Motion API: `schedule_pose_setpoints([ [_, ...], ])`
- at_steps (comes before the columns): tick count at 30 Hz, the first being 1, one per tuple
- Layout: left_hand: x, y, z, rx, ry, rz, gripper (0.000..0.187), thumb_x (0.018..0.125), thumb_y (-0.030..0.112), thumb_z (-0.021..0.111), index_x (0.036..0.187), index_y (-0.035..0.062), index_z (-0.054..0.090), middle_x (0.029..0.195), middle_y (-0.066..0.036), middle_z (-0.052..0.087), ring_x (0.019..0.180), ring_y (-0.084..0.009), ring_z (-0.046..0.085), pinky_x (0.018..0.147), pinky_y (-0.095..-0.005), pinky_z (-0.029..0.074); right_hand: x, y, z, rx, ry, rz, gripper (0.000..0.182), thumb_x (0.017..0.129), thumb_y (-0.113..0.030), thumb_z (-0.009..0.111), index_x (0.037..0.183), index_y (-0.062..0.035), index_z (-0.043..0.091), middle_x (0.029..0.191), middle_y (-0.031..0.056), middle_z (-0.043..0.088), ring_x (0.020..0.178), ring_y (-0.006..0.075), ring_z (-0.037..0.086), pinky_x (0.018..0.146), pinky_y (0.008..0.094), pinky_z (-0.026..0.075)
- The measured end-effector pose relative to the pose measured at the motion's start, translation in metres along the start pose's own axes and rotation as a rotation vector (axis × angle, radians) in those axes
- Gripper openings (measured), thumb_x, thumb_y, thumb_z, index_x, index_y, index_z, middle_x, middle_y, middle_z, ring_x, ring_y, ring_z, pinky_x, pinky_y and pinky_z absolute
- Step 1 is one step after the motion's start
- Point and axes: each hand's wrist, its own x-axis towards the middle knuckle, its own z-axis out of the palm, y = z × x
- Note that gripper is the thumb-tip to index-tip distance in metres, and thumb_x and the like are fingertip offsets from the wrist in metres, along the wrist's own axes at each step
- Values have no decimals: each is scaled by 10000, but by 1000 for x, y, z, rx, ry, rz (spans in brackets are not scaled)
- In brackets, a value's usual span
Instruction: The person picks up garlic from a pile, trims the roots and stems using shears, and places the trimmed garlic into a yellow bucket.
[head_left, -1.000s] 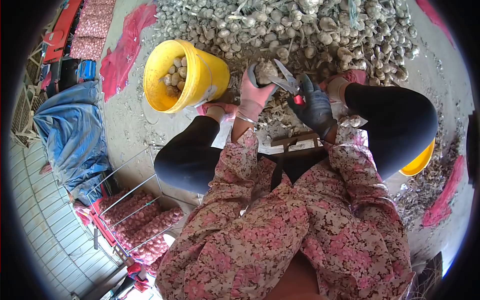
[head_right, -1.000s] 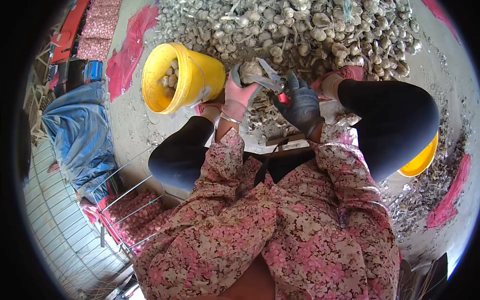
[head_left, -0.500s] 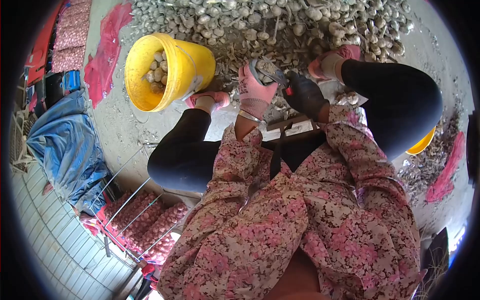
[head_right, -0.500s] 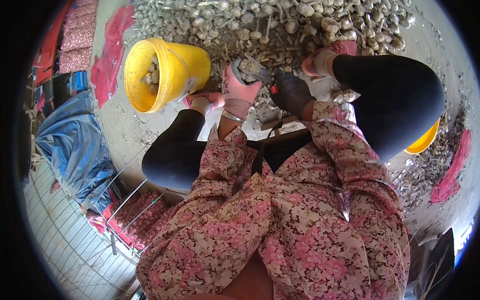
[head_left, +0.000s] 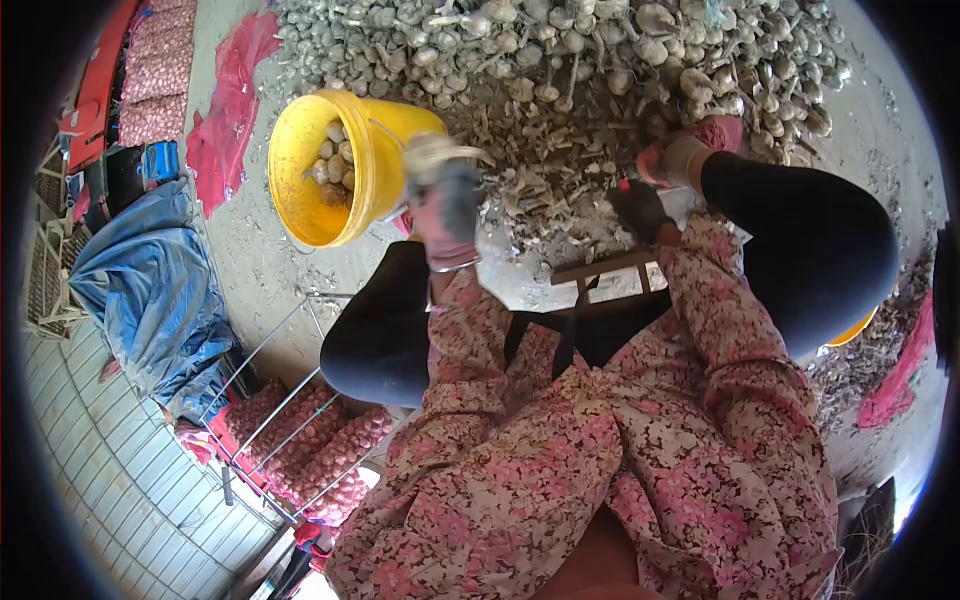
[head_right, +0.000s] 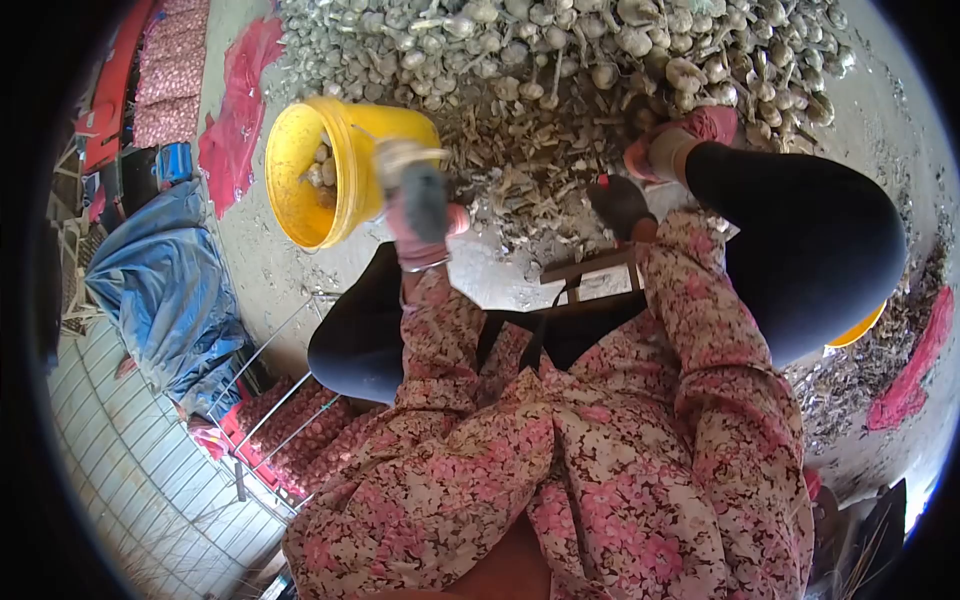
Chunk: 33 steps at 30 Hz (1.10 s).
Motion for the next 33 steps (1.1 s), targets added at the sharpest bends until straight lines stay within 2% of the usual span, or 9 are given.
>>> schedule_pose_setpoints([
  [1,3,10,4,501,138,420,268,919,202,517,1150,68,528,1010,-50,534,935,-124,532,803,-262,463,0,1,3,249,-66,108,325,855,-350,549,847,-31,610,702,156,603,660,316,589,636,421,477],
  [3,6,19,17,-208,10,364,245,919,150,508,1151,75,530,961,-37,549,905,-105,547,790,-250,471,-11,-47,-17,491,-86,275,297,856,-343,571,838,-47,594,658,103,566,578,253,551,559,382,457],
  [6,48,-38,-11,1192,27,334,282,892,218,569,1118,49,568,906,-52,600,936,-132,592,790,-238,479,-4,-65,-14,854,-149,484,244,862,-313,598,817,-77,557,602,15,494,467,144,477,443,310,406],
  [8,82,-79,8,623,293,-137,269,843,179,595,1085,63,587,973,-94,603,951,-187,587,797,-291,487,1,-62,-7,957,-165,520,231,866,-299,612,807,-100,512,582,-18,456,443,104,439,410,282,376],
  [13,147,-142,22,2344,-504,376,340,785,142,588,1125,133,594,1140,-141,578,977,-342,570,874,-409,459,-4,-72,-23,1087,-148,551,240,868,-333,627,856,-114,531,615,-23,476,469,94,439,434,264,388],
  [17,186,-152,32,2570,-648,-80,473,823,314,618,1272,189,534,1296,-69,520,1072,-303,566,882,-421,470,0,-72,-29,1068,-93,616,240,864,-344,633,906,-118,565,672,-26,508,527,92,472,473,264,409],
  [21,153,-129,48,1121,-140,-424,362,822,263,649,1149,113,605,1008,-84,660,883,-194,636,744,-340,514,14,-66,-27,934,-95,451,280,861,-361,644,900,-92,575,688,-21,521,567,80,478,498,256,413],
  [25,88,-109,31,163,-268,-544,316,907,265,566,1151,65,575,1054,-77,631,931,-169,601,752,-309,490,10,-90,-37,962,-138,235,344,853,-397,656,897,-65,576,690,-20,525,584,73,466,525,258,416],
  [33,-8,-92,67,-31,-228,-436,336,896,235,604,1197,99,550,906,-37,604,759,-161,576,680,-313,455,-43,-152,-85,807,-266,171,353,861,-405,650,866,-58,583,653,-18,520,535,87,480,482,270,395],
])
